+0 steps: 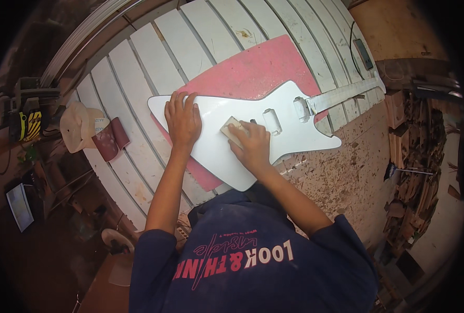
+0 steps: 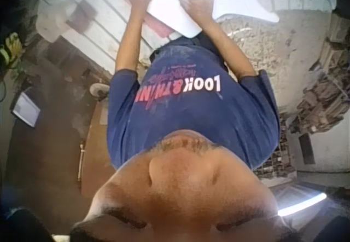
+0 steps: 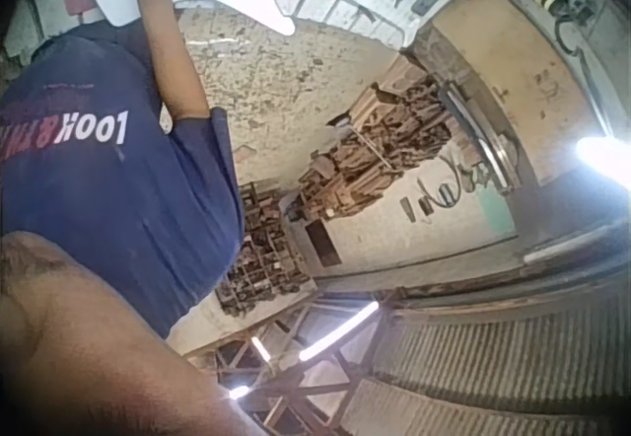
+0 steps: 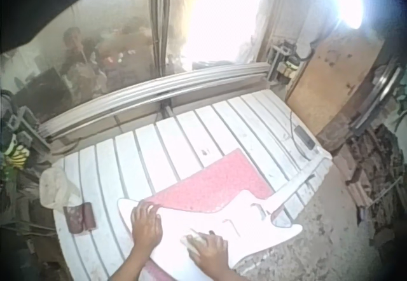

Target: The person sands the surface and edges of a white guitar body using a sanding block and sandpaper, moving it across the flat top and along the sides.

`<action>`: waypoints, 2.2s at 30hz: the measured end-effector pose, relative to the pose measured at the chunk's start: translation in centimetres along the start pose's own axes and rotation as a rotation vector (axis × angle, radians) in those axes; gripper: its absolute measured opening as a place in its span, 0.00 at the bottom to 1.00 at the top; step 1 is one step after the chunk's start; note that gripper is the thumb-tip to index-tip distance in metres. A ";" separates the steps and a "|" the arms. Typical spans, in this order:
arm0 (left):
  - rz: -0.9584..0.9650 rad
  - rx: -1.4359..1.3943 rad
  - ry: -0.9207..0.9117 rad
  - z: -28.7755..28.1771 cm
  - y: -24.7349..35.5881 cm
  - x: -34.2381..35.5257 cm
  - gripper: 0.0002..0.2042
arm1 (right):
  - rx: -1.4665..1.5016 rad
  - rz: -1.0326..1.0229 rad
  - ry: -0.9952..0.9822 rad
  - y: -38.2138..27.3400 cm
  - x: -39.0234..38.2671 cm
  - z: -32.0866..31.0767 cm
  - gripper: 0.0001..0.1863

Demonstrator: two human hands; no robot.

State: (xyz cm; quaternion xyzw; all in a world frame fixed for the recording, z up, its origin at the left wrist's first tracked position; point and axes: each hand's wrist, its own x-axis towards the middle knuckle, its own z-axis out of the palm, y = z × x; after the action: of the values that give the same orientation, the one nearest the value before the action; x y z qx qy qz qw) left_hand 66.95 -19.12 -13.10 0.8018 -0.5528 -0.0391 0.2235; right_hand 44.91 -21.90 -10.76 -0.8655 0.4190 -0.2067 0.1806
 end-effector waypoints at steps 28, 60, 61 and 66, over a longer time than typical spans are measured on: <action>0.024 0.004 0.041 0.1 0.3 0.2 0.18 | -0.178 0.206 0.144 3.2 6.2 -0.4 0.27; 0.007 -0.006 0.060 0.4 -0.1 -0.1 0.17 | -0.283 0.224 0.299 10.6 6.3 -2.7 0.23; 0.000 0.003 0.052 0.3 -0.3 -0.2 0.17 | -0.227 0.277 0.299 10.2 6.4 -3.8 0.21; 0.009 -0.026 0.052 0.8 -0.1 -0.2 0.17 | -0.088 -0.039 0.081 -1.4 -1.5 2.1 0.25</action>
State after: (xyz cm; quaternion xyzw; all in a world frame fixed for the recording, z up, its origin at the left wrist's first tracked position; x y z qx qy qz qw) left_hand 66.72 -19.17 -13.88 0.7970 -0.5500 -0.0243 0.2482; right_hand 46.06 -19.60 -12.20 -0.8716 0.4177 -0.2262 0.1213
